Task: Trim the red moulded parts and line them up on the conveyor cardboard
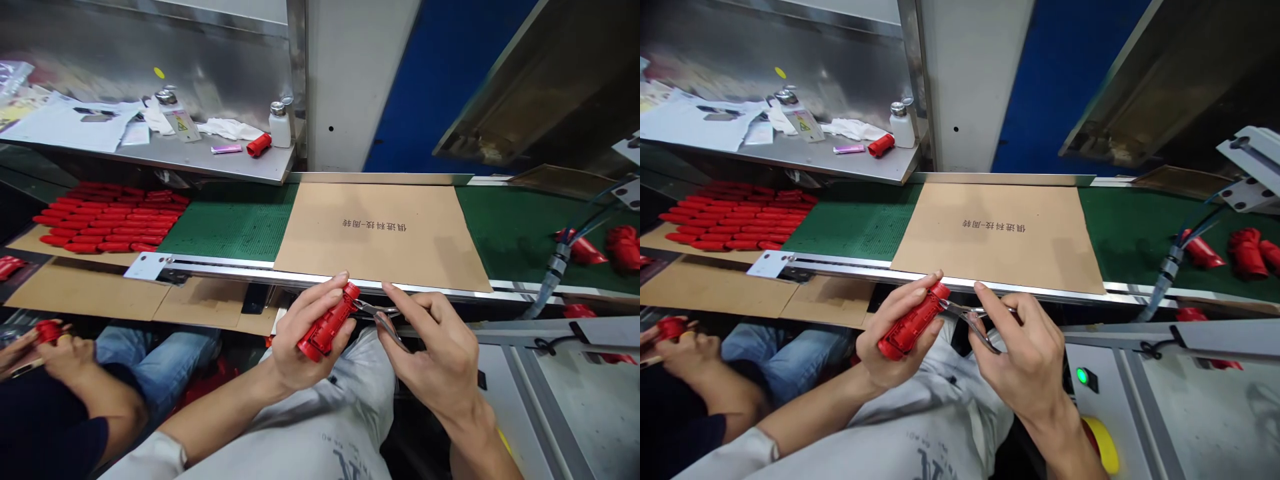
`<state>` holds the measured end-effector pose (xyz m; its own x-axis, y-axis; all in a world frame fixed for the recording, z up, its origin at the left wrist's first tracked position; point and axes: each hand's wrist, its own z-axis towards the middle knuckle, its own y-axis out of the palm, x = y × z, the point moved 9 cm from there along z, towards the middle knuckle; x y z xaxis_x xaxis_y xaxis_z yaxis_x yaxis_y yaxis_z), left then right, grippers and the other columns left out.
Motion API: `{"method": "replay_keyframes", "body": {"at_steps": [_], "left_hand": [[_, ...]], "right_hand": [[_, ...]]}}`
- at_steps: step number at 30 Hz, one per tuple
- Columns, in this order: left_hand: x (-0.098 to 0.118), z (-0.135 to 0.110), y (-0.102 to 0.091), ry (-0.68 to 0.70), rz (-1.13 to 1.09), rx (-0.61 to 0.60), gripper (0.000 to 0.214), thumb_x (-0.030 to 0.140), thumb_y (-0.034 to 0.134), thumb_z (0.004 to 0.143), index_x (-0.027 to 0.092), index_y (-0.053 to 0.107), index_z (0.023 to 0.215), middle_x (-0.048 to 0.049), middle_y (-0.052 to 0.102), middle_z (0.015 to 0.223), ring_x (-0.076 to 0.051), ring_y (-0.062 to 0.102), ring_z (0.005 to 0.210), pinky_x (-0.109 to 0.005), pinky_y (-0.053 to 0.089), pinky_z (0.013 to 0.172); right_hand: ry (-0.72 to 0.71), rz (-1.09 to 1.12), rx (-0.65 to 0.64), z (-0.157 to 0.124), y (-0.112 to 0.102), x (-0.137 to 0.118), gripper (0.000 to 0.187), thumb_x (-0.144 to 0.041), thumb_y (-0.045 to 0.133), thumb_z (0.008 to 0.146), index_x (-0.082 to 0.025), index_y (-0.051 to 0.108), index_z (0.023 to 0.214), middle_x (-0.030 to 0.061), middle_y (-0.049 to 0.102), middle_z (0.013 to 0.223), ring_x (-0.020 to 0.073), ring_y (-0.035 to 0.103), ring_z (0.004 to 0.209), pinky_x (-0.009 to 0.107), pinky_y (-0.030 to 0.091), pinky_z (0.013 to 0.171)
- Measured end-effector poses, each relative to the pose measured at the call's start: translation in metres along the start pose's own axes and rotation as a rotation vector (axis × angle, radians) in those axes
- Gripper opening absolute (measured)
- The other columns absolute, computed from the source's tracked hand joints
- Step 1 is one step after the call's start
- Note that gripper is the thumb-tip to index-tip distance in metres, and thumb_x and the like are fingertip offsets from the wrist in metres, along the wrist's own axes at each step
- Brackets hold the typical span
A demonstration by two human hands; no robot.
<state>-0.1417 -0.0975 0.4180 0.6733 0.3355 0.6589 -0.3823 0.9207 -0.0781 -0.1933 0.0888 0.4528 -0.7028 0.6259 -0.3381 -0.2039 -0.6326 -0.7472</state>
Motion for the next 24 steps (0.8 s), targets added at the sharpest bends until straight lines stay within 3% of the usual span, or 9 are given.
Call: {"method": "replay_keyframes", "body": {"at_steps": [11, 19, 24], "left_hand": [[0.009, 0.005, 0.004, 0.079, 0.154, 0.022, 0.072, 0.001, 0.082, 0.085, 0.019, 0.061, 0.151, -0.0158, 0.071, 0.150, -0.030, 0.074, 0.133, -0.046, 0.068, 0.109], [0.012, 0.003, 0.006, 0.179, 0.222, 0.025, 0.077, -0.002, 0.083, 0.082, 0.016, 0.059, 0.154, -0.0178, 0.069, 0.152, -0.033, 0.073, 0.135, -0.050, 0.069, 0.109], [0.010, 0.002, 0.006, 0.180, 0.273, 0.034, 0.078, 0.000, 0.083, 0.084, 0.020, 0.058, 0.155, -0.0138, 0.071, 0.150, -0.032, 0.073, 0.134, -0.050, 0.069, 0.109]], "right_hand": [[0.030, -0.026, 0.019, -0.005, -0.001, -0.002, 0.058, -0.014, 0.082, 0.092, -0.023, 0.069, 0.148, 0.0028, 0.064, 0.093, 0.0153, 0.061, 0.078, 0.030, 0.052, 0.071], [0.063, 0.057, 0.029, -0.008, 0.005, -0.002, 0.055, -0.011, 0.080, 0.093, -0.023, 0.071, 0.146, -0.0001, 0.062, 0.086, 0.0126, 0.058, 0.072, 0.027, 0.050, 0.069], [0.043, 0.026, 0.065, -0.012, 0.008, -0.003, 0.052, -0.008, 0.081, 0.091, -0.020, 0.073, 0.142, -0.0006, 0.062, 0.083, 0.0115, 0.058, 0.070, 0.026, 0.049, 0.067]]}}
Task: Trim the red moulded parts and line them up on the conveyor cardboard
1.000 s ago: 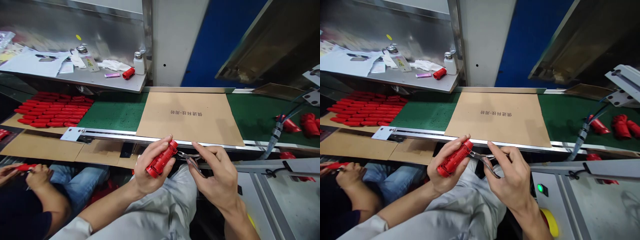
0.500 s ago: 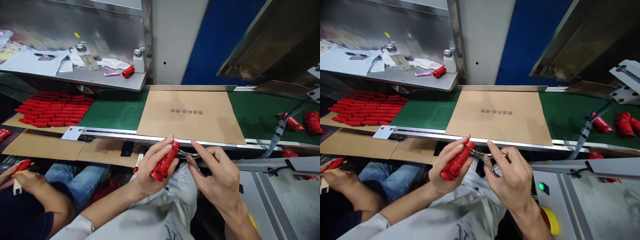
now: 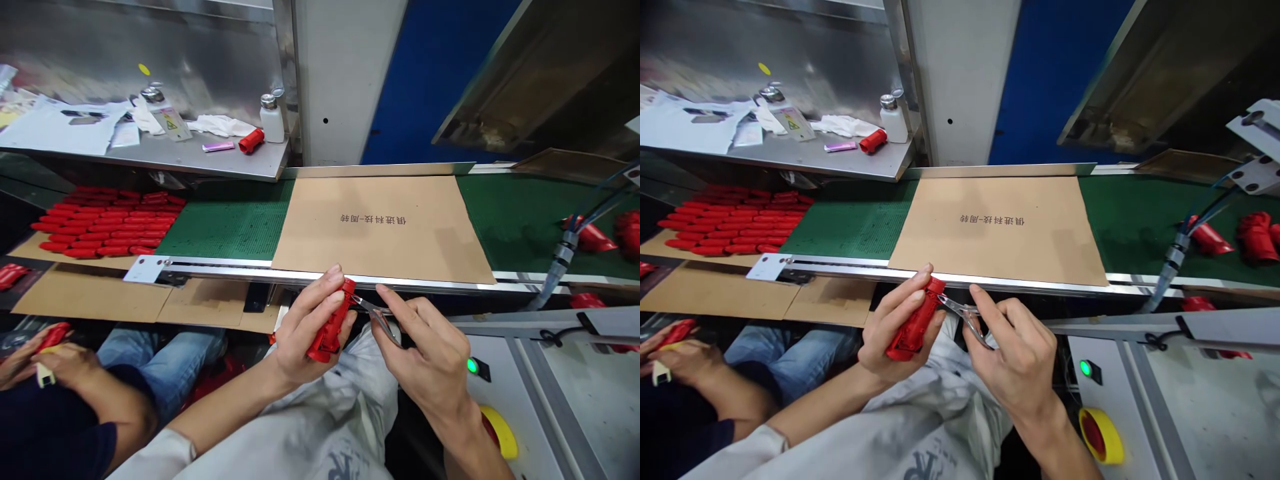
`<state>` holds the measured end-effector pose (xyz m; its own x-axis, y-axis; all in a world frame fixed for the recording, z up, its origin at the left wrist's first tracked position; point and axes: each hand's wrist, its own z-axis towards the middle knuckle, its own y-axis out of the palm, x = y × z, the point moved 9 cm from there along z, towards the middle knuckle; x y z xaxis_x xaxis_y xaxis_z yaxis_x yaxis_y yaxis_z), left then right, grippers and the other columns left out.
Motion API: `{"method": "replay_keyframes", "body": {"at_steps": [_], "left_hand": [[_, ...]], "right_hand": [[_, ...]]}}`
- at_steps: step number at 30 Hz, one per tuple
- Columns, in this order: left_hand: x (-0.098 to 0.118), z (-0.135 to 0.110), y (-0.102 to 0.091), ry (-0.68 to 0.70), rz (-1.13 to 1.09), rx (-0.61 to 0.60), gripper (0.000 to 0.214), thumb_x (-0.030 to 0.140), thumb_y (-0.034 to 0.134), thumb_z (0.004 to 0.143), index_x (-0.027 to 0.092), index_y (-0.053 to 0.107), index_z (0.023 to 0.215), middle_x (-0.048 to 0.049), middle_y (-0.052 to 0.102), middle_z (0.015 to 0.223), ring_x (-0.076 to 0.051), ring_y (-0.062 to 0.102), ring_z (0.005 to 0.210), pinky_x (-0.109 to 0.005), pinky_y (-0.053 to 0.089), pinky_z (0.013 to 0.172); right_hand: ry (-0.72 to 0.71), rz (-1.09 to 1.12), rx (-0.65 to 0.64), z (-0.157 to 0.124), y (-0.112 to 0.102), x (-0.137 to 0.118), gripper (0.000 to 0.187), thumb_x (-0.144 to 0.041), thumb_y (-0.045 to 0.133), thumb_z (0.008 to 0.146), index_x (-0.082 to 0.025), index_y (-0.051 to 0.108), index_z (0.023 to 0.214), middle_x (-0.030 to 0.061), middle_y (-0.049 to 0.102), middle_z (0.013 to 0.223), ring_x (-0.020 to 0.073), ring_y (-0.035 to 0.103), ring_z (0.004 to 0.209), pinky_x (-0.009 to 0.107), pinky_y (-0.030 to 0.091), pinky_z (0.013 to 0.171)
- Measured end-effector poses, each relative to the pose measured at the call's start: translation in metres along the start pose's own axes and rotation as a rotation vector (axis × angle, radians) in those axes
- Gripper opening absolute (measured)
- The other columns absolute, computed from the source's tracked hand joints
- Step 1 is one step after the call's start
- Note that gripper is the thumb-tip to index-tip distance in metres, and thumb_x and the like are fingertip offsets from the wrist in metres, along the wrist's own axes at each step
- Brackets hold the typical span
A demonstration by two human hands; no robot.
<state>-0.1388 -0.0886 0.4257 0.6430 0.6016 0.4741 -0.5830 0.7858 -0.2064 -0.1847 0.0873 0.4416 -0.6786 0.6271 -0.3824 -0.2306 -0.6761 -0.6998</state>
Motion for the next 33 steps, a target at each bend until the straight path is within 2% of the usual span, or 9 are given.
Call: {"method": "replay_keyframes", "body": {"at_steps": [3, 6, 11, 13, 15, 17, 21, 26, 33], "left_hand": [[-0.001, -0.001, 0.001, 0.003, -0.013, -0.005, 0.078, -0.001, 0.083, 0.083, 0.018, 0.058, 0.155, -0.0158, 0.070, 0.152, -0.032, 0.073, 0.135, -0.050, 0.068, 0.109], [-0.002, -0.001, 0.002, -0.018, -0.052, -0.022, 0.077, -0.001, 0.084, 0.083, 0.014, 0.059, 0.153, -0.0186, 0.069, 0.152, -0.033, 0.072, 0.135, -0.049, 0.068, 0.110], [-0.005, 0.001, 0.003, -0.088, -0.118, -0.024, 0.075, -0.007, 0.084, 0.079, 0.011, 0.062, 0.149, -0.0197, 0.071, 0.148, -0.032, 0.073, 0.134, -0.047, 0.067, 0.112], [-0.007, 0.001, 0.002, -0.112, -0.147, -0.021, 0.076, -0.008, 0.083, 0.078, 0.011, 0.062, 0.149, -0.0199, 0.071, 0.148, -0.032, 0.073, 0.134, -0.047, 0.066, 0.113], [-0.009, 0.001, 0.001, -0.131, -0.161, -0.025, 0.076, -0.009, 0.083, 0.078, 0.011, 0.062, 0.149, -0.0201, 0.070, 0.149, -0.032, 0.072, 0.135, -0.047, 0.065, 0.114], [-0.009, 0.001, 0.001, -0.137, -0.161, -0.028, 0.076, -0.008, 0.083, 0.079, 0.011, 0.062, 0.149, -0.0199, 0.070, 0.148, -0.032, 0.072, 0.135, -0.047, 0.065, 0.115], [-0.005, 0.002, 0.001, -0.113, -0.162, -0.026, 0.075, -0.007, 0.084, 0.078, 0.011, 0.062, 0.148, -0.0199, 0.070, 0.148, -0.031, 0.072, 0.135, -0.045, 0.065, 0.115], [-0.001, 0.002, 0.003, -0.099, -0.166, -0.031, 0.074, -0.007, 0.084, 0.078, 0.009, 0.063, 0.147, -0.0210, 0.071, 0.147, -0.033, 0.073, 0.134, -0.047, 0.065, 0.114], [0.002, 0.002, 0.003, -0.073, -0.134, -0.050, 0.074, -0.007, 0.084, 0.078, 0.008, 0.063, 0.147, -0.0212, 0.071, 0.147, -0.032, 0.073, 0.134, -0.045, 0.066, 0.113]], "right_hand": [[-0.004, -0.002, 0.028, -0.001, 0.000, 0.000, 0.049, -0.007, 0.081, 0.091, -0.018, 0.074, 0.139, -0.0005, 0.064, 0.082, 0.0108, 0.058, 0.069, 0.025, 0.049, 0.067], [0.042, 0.111, 0.027, -0.001, 0.005, 0.004, 0.043, -0.009, 0.081, 0.093, -0.020, 0.076, 0.135, -0.0006, 0.065, 0.083, 0.0097, 0.059, 0.069, 0.023, 0.049, 0.065], [0.262, 0.383, -0.036, -0.004, 0.020, 0.025, 0.028, -0.019, 0.081, 0.096, -0.024, 0.080, 0.123, -0.0043, 0.059, 0.076, 0.0087, 0.052, 0.062, 0.023, 0.045, 0.057], [0.371, 0.490, -0.058, -0.007, 0.021, 0.035, 0.021, -0.025, 0.080, 0.098, -0.027, 0.081, 0.119, -0.0047, 0.059, 0.076, 0.0093, 0.053, 0.062, 0.023, 0.046, 0.057], [0.419, 0.517, -0.054, -0.008, 0.016, 0.040, 0.024, -0.029, 0.078, 0.100, -0.030, 0.080, 0.123, -0.0038, 0.061, 0.082, 0.0105, 0.057, 0.068, 0.023, 0.049, 0.061], [0.363, 0.419, -0.044, -0.005, 0.007, 0.037, 0.037, -0.027, 0.079, 0.098, -0.030, 0.076, 0.135, -0.0018, 0.062, 0.089, 0.0120, 0.058, 0.075, 0.026, 0.051, 0.069], [0.140, 0.185, -0.030, 0.003, -0.006, 0.018, 0.056, -0.017, 0.082, 0.093, -0.025, 0.070, 0.147, 0.0018, 0.064, 0.098, 0.0147, 0.061, 0.085, 0.029, 0.053, 0.078], [0.053, 0.102, -0.045, 0.003, -0.007, 0.013, 0.058, -0.013, 0.082, 0.092, -0.025, 0.070, 0.147, 0.0026, 0.064, 0.097, 0.0161, 0.062, 0.083, 0.032, 0.054, 0.077], [0.027, 0.082, -0.086, 0.006, -0.009, 0.013, 0.054, -0.013, 0.081, 0.094, -0.022, 0.070, 0.147, 0.0026, 0.063, 0.093, 0.0150, 0.059, 0.078, 0.030, 0.050, 0.072]]}}
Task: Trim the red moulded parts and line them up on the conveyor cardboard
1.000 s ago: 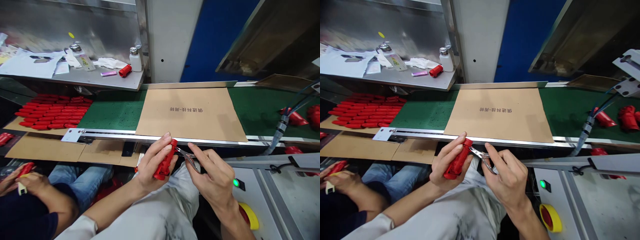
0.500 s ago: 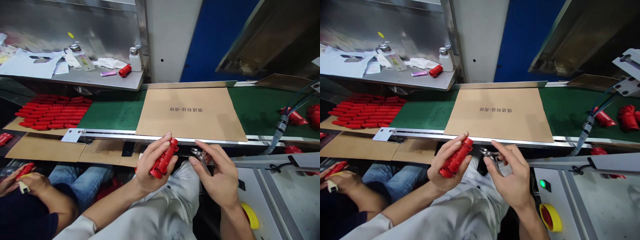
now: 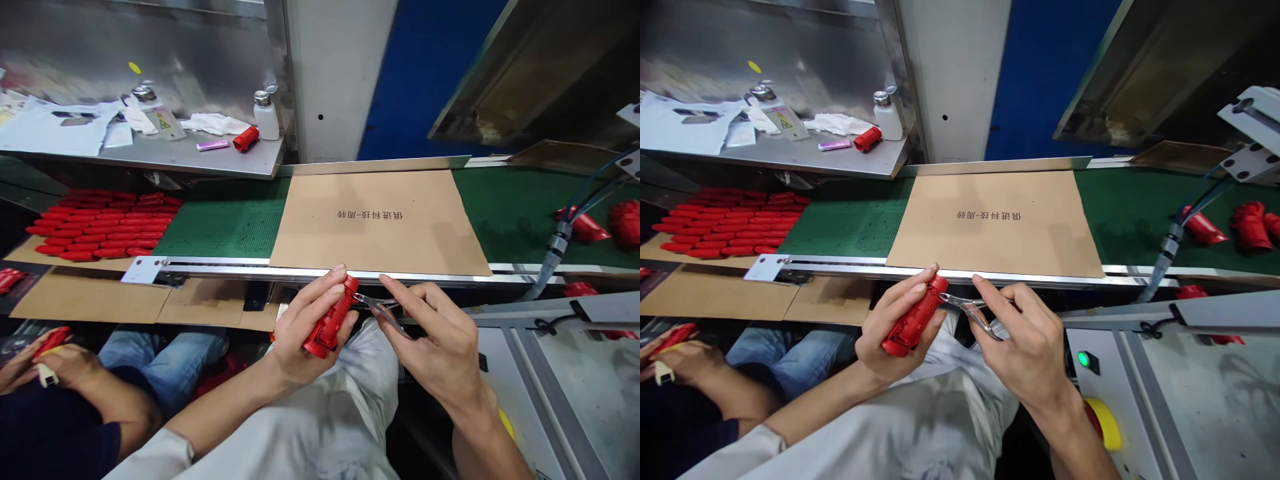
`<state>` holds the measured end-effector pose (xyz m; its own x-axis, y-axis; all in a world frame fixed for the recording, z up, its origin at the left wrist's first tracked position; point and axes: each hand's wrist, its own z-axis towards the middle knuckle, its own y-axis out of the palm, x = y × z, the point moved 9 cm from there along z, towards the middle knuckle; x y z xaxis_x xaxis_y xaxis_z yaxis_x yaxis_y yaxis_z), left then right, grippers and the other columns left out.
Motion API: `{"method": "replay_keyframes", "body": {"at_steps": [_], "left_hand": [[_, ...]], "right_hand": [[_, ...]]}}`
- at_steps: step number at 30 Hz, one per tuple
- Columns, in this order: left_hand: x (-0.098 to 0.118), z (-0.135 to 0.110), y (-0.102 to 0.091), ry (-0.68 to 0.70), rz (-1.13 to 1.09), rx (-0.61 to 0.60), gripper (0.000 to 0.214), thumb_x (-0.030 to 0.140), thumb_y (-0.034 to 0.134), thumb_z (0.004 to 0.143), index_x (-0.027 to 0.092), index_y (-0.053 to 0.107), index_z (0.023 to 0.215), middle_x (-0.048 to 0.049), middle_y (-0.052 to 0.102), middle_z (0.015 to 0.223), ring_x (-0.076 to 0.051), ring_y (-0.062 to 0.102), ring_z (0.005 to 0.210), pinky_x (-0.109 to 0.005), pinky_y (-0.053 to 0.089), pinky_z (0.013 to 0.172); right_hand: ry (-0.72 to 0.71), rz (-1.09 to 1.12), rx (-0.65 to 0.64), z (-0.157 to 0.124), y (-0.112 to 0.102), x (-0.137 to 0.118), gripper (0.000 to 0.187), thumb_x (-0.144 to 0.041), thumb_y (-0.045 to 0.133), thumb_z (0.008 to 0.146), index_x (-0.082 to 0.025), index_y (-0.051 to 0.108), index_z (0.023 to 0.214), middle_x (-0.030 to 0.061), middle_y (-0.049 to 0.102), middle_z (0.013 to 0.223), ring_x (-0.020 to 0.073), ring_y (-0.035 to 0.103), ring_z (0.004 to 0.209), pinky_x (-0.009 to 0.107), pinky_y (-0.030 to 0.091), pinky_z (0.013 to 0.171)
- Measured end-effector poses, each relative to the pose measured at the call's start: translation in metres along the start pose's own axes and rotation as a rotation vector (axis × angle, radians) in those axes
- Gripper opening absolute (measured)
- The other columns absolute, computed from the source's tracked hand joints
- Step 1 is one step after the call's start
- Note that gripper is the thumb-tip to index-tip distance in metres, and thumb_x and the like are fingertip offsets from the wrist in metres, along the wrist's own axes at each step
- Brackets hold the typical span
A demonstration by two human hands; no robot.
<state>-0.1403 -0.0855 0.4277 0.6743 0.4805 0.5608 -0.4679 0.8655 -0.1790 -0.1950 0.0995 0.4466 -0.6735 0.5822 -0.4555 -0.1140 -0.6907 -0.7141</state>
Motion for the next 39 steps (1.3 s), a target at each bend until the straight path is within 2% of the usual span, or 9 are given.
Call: {"method": "replay_keyframes", "body": {"at_steps": [12, 14, 17, 20, 23, 27, 29, 34, 39], "left_hand": [[-0.002, -0.004, 0.004, -0.010, -0.006, -0.030, 0.073, -0.008, 0.084, 0.078, 0.008, 0.064, 0.147, -0.0216, 0.070, 0.149, -0.032, 0.072, 0.135, -0.046, 0.066, 0.113], [-0.004, -0.004, 0.004, -0.032, -0.021, -0.024, 0.073, -0.007, 0.084, 0.079, 0.009, 0.063, 0.147, -0.0206, 0.071, 0.148, -0.031, 0.073, 0.134, -0.046, 0.066, 0.113], [-0.006, -0.003, 0.002, -0.065, -0.037, -0.013, 0.071, -0.005, 0.084, 0.080, 0.011, 0.064, 0.146, -0.0195, 0.072, 0.147, -0.031, 0.073, 0.133, -0.045, 0.066, 0.112], [-0.009, -0.003, 0.002, -0.103, -0.050, -0.019, 0.069, -0.003, 0.083, 0.082, 0.015, 0.064, 0.146, -0.0186, 0.072, 0.146, -0.031, 0.073, 0.134, -0.046, 0.065, 0.112], [-0.018, -0.006, 0.005, -0.210, -0.135, -0.011, 0.063, 0.000, 0.081, 0.085, 0.019, 0.063, 0.142, -0.0173, 0.073, 0.144, -0.031, 0.072, 0.135, -0.049, 0.063, 0.114], [-0.042, -0.013, 0.010, -0.468, -0.360, 0.052, 0.036, 0.005, 0.077, 0.091, 0.023, 0.058, 0.116, -0.0153, 0.074, 0.139, -0.030, 0.071, 0.137, -0.052, 0.063, 0.113], [-0.050, -0.014, 0.015, -0.544, -0.376, -0.004, 0.025, 0.007, 0.075, 0.093, 0.023, 0.060, 0.107, -0.0148, 0.073, 0.138, -0.029, 0.070, 0.137, -0.052, 0.061, 0.114], [-0.054, -0.014, 0.020, -0.561, -0.371, -0.129, 0.031, -0.001, 0.064, 0.090, 0.023, 0.069, 0.109, -0.0111, 0.072, 0.125, -0.027, 0.070, 0.128, -0.052, 0.055, 0.117], [-0.049, -0.019, 0.035, -0.557, -0.395, -0.264, 0.039, -0.001, 0.055, 0.089, 0.024, 0.063, 0.118, -0.0098, 0.065, 0.119, -0.029, 0.063, 0.131, -0.055, 0.051, 0.117]], "right_hand": [[-0.041, -0.087, 0.025, -0.003, 0.000, 0.000, 0.048, -0.014, 0.082, 0.094, -0.021, 0.074, 0.141, -0.0002, 0.062, 0.082, 0.0123, 0.056, 0.070, 0.029, 0.045, 0.066], [0.078, 0.079, 0.031, -0.003, 0.004, 0.014, 0.040, -0.019, 0.083, 0.095, -0.025, 0.078, 0.134, -0.0013, 0.062, 0.080, 0.0114, 0.055, 0.067, 0.028, 0.045, 0.064], [0.407, 0.575, 0.028, -0.012, 0.017, 0.049, 0.023, -0.038, 0.077, 0.101, -0.029, 0.081, 0.122, -0.0016, 0.061, 0.076, 0.0117, 0.053, 0.063, 0.027, 0.044, 0.059], [0.561, 0.837, -0.009, -0.022, 0.027, 0.061, 0.027, -0.046, 0.074, 0.102, -0.028, 0.078, 0.121, 0.0030, 0.070, 0.094, 0.0161, 0.066, 0.080, 0.028, 0.055, 0.070], [0.513, 0.750, -0.046, -0.024, 0.022, 0.056, 0.028, -0.038, 0.081, 0.097, -0.027, 0.076, 0.122, 0.0069, 0.074, 0.117, 0.0212, 0.071, 0.106, 0.033, 0.059, 0.094], [0.466, 0.780, -0.090, -0.026, 0.025, 0.046, 0.034, -0.039, 0.069, 0.106, -0.027, 0.068, 0.137, 0.0028, 0.069, 0.098, 0.0168, 0.066, 0.088, 0.030, 0.058, 0.083], [0.457, 0.740, -0.118, -0.027, 0.027, 0.042, 0.027, -0.039, 0.069, 0.105, -0.026, 0.070, 0.130, 0.0010, 0.066, 0.094, 0.0150, 0.064, 0.084, 0.027, 0.055, 0.079], [0.441, 0.656, -0.136, -0.026, 0.031, 0.028, 0.010, -0.033, 0.074, 0.103, -0.024, 0.068, 0.103, -0.0015, 0.065, 0.093, 0.0105, 0.060, 0.079, 0.019, 0.051, 0.071], [0.413, 0.713, -0.109, -0.025, 0.036, 0.012, 0.004, -0.029, 0.071, 0.104, -0.026, 0.072, 0.107, -0.0032, 0.067, 0.088, 0.0082, 0.059, 0.071, 0.016, 0.050, 0.065]]}}
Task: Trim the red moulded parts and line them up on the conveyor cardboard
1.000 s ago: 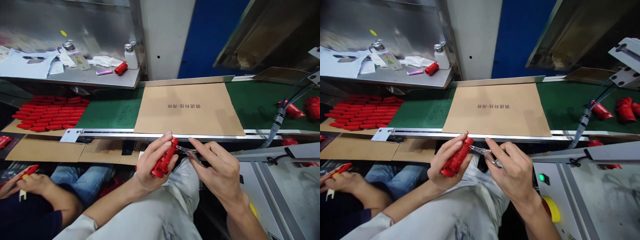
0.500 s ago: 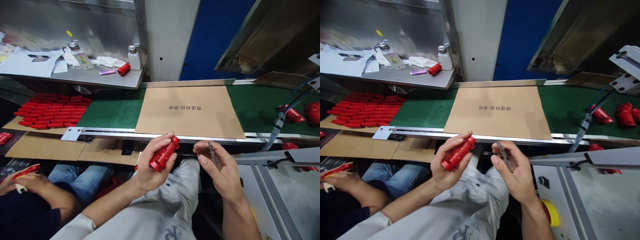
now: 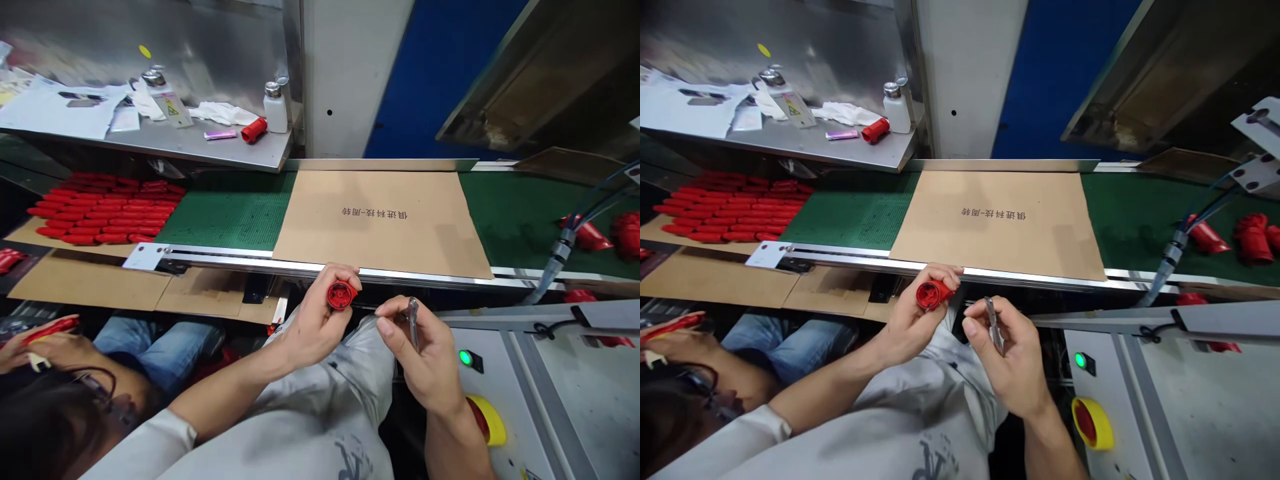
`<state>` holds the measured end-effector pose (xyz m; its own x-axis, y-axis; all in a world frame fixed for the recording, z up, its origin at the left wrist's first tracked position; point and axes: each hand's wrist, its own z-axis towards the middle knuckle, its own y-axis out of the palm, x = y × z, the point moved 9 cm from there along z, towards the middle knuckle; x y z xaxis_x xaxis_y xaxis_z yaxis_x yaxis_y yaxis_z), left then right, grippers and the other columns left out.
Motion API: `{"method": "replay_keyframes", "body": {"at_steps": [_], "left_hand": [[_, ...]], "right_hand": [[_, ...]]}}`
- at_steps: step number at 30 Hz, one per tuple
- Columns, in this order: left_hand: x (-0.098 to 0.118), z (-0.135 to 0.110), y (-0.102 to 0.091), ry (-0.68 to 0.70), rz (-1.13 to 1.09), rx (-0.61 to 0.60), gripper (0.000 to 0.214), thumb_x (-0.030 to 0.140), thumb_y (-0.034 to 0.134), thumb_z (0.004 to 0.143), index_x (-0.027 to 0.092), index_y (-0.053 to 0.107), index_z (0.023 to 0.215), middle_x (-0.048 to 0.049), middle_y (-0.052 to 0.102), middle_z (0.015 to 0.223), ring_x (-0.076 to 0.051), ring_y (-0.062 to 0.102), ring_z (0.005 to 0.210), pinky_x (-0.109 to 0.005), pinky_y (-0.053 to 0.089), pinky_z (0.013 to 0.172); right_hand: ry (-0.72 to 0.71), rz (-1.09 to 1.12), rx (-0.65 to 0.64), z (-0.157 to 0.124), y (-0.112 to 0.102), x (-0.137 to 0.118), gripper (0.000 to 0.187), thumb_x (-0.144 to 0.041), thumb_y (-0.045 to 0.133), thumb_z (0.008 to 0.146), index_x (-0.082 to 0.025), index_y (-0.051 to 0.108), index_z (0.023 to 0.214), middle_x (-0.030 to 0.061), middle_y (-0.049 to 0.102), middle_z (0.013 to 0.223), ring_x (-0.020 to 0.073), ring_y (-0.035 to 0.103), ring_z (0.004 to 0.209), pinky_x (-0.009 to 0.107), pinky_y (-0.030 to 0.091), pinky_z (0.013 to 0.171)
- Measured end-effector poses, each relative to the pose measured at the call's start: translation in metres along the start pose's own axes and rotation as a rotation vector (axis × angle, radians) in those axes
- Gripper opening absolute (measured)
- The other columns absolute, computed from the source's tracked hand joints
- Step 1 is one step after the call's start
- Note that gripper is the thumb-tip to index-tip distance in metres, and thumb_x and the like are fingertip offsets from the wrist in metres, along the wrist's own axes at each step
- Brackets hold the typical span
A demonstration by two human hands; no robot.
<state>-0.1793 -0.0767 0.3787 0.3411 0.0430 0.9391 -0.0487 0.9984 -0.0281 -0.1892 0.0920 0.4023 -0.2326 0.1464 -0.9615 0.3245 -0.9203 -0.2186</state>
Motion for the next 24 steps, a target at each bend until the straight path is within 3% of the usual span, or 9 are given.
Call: {"method": "replay_keyframes", "body": {"at_steps": [7, 14, 20, 24], "left_hand": [[0.008, 0.001, 0.015, -0.016, 0.154, -0.092, 0.029, 0.003, 0.051, 0.093, 0.024, 0.057, 0.112, -0.0054, 0.061, 0.111, -0.021, 0.060, 0.101, -0.038, 0.052, 0.091], [0.014, 0.002, 0.031, 0.060, 0.315, -0.138, 0.019, 0.007, 0.060, 0.087, 0.022, 0.054, 0.098, -0.0021, 0.058, 0.094, -0.020, 0.054, 0.090, -0.036, 0.046, 0.080], [0.016, 0.006, 0.042, 0.106, 0.435, -0.158, 0.015, 0.011, 0.052, 0.095, 0.023, 0.049, 0.087, -0.0028, 0.059, 0.087, -0.021, 0.051, 0.085, -0.038, 0.043, 0.077], [0.009, 0.005, 0.047, 0.074, 0.504, -0.181, 0.014, 0.011, 0.054, 0.093, 0.024, 0.048, 0.088, -0.0049, 0.062, 0.092, -0.023, 0.053, 0.089, -0.040, 0.045, 0.079]], "right_hand": [[0.046, 0.085, 0.034, 0.004, 0.003, 0.003, 0.019, -0.032, 0.070, 0.105, -0.027, 0.077, 0.122, -0.0021, 0.067, 0.083, 0.0099, 0.064, 0.072, 0.018, 0.055, 0.068], [0.060, 0.015, 0.024, 0.010, -0.003, -0.005, 0.017, -0.033, 0.074, 0.101, -0.025, 0.079, 0.116, 0.0014, 0.077, 0.097, 0.0144, 0.073, 0.086, 0.023, 0.061, 0.080], [0.084, -0.042, 0.010, 0.011, -0.004, 0.001, 0.010, -0.034, 0.076, 0.099, -0.025, 0.076, 0.102, -0.0036, 0.072, 0.080, 0.0091, 0.063, 0.065, 0.017, 0.052, 0.060], [0.051, -0.145, 0.071, 0.006, -0.013, 0.015, 0.009, -0.033, 0.078, 0.099, -0.026, 0.079, 0.105, -0.0041, 0.073, 0.080, 0.0091, 0.064, 0.062, 0.018, 0.052, 0.058]]}}
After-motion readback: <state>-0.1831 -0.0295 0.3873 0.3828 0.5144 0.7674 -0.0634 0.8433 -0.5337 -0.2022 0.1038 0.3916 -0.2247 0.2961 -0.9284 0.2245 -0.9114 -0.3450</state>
